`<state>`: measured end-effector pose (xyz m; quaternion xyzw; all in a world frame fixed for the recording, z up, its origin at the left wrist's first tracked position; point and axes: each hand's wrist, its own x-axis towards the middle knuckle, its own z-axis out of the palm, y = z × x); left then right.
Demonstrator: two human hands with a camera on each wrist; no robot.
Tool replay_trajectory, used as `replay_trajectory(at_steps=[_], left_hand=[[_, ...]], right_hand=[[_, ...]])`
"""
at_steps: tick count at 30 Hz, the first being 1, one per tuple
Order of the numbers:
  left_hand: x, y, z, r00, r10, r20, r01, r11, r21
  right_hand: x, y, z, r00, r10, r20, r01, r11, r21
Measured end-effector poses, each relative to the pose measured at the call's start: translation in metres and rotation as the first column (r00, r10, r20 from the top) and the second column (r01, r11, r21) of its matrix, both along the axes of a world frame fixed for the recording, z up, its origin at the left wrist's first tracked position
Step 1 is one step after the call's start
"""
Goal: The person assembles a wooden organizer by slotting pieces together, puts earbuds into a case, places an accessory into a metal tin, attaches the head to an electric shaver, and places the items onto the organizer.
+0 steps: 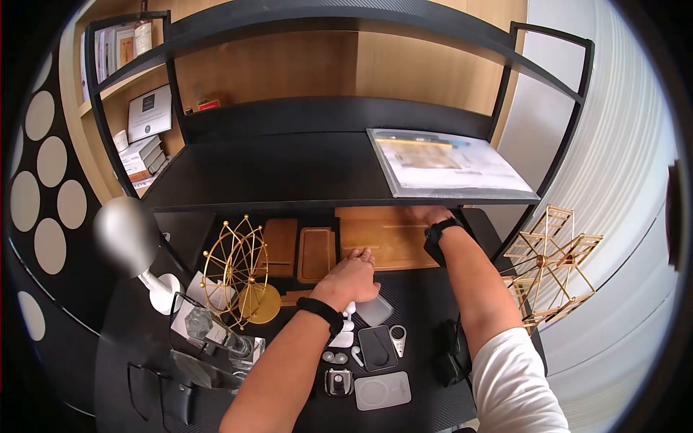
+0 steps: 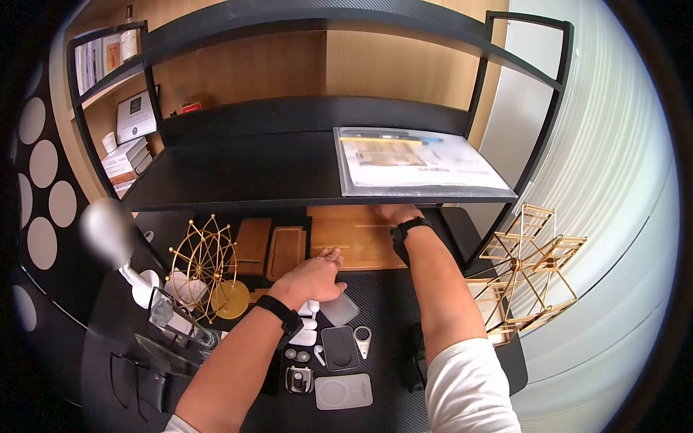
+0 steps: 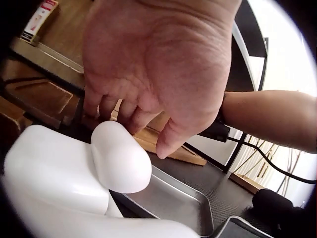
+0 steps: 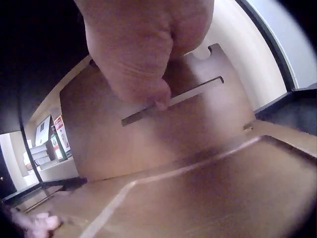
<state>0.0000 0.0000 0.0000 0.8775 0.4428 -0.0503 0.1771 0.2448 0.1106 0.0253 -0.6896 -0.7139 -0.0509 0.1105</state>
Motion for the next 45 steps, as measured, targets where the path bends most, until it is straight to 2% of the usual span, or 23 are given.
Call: replay_trajectory(at_steps=[3, 7, 9, 10, 12, 13, 14, 16, 17, 19, 26, 28, 29, 30, 31, 35, 37, 38, 40, 43, 45], left_hand=[[-0.001, 0.0, 0.003, 1.0, -0.003, 0.007, 0.003, 1.0, 0.007], [-0.002, -0.002, 0.006, 0.998, -0.005, 0.068, 0.005, 1.0, -0.004], [-0.002, -0.001, 0.005, 0.999, -0.004, 0.053, 0.003, 1.0, 0.011], [-0.002, -0.002, 0.004, 0.999, -0.007, 0.041, 0.006, 1.0, 0.026], [-0.001, -0.003, 0.005, 1.0, -0.005, 0.028, 0.004, 1.0, 0.027], [-0.001, -0.003, 0.006, 1.0, -0.003, 0.019, 0.002, 0.999, 0.032], [0.0, -0.002, 0.005, 1.0, -0.004, 0.021, 0.004, 1.0, 0.03], [0.001, 0.0, 0.006, 1.0, -0.001, 0.003, 0.001, 1.0, 0.01], [0.001, 0.0, 0.007, 1.0, 0.001, 0.005, -0.001, 1.0, 0.011], [0.001, -0.001, 0.009, 1.0, -0.006, -0.02, 0.007, 1.0, 0.012], [-0.002, 0.003, 0.002, 0.998, 0.019, 0.058, -0.017, 0.999, -0.038], [-0.001, 0.001, 0.004, 1.0, 0.011, 0.028, -0.01, 1.0, -0.022], [-0.001, 0.001, 0.004, 0.999, 0.008, 0.032, -0.007, 1.0, -0.027], [0.0, 0.002, 0.005, 1.0, 0.008, 0.024, -0.008, 1.0, -0.03], [0.0, 0.003, 0.005, 1.0, 0.009, 0.015, -0.008, 0.999, -0.033], [0.0, 0.002, 0.003, 1.0, -0.001, 0.013, 0.001, 1.0, 0.009], [0.0, 0.001, 0.003, 1.0, 0.007, 0.017, -0.007, 1.0, 0.015], [0.0, 0.0, 0.003, 1.0, 0.006, 0.015, -0.007, 1.0, 0.014], [-0.001, 0.0, 0.006, 1.0, 0.008, 0.023, -0.008, 1.0, -0.001], [-0.001, 0.001, 0.005, 1.0, -0.009, 0.01, 0.009, 1.0, 0.017], [-0.001, 0.001, 0.006, 1.0, -0.002, 0.013, 0.002, 1.0, 0.007]], right_hand=[[0.008, 0.009, -0.014, 0.999, 0.042, -0.002, -0.041, 0.994, 0.098], [0.009, 0.004, -0.008, 0.998, 0.048, -0.035, -0.046, 0.997, 0.065], [0.008, -0.012, 0.005, 0.983, 0.008, -0.182, -0.007, 1.0, 0.006], [0.013, -0.01, -0.002, 0.983, 0.008, -0.186, -0.008, 1.0, 0.001], [0.033, -0.004, -0.016, 0.942, -0.007, -0.337, 0.067, 0.984, 0.166], [0.042, -0.006, -0.014, 0.958, 0.087, -0.273, -0.039, 0.984, 0.176], [0.048, -0.001, -0.023, 0.959, 0.085, -0.272, -0.038, 0.984, 0.174], [0.047, 0.008, -0.031, 0.992, 0.127, 0.024, -0.128, 0.942, 0.311], [0.043, 0.008, -0.027, 0.991, 0.129, 0.026, -0.131, 0.941, 0.312], [0.028, 0.009, -0.019, 0.975, 0.122, 0.185, -0.142, 0.985, 0.1], [0.009, 0.01, -0.023, 0.994, 0.093, 0.06, -0.098, 0.992, 0.082], [0.014, 0.0, -0.018, 0.964, 0.051, -0.263, -0.009, 0.987, 0.158], [0.023, 0.001, -0.02, 0.965, 0.047, -0.259, -0.007, 0.988, 0.154], [0.032, 0.004, -0.021, 0.996, 0.08, -0.042, -0.074, 0.989, 0.126], [0.035, 0.001, -0.018, 0.978, 0.118, 0.175, -0.134, 0.987, 0.083], [0.027, -0.008, -0.016, 0.985, 0.136, 0.106, -0.156, 0.965, 0.21], [0.027, 0.002, -0.014, 0.973, 0.17, 0.158, -0.179, 0.983, 0.042], [0.029, 0.006, -0.015, 0.973, 0.17, 0.157, -0.178, 0.983, 0.041], [0.031, 0.009, -0.017, 0.986, 0.158, 0.055, -0.156, 0.987, -0.041], [0.036, 0.002, -0.016, 0.983, 0.179, -0.03, -0.177, 0.983, 0.054], [0.038, 0.004, -0.018, 0.984, 0.178, 0.009, -0.178, 0.982, 0.063]])
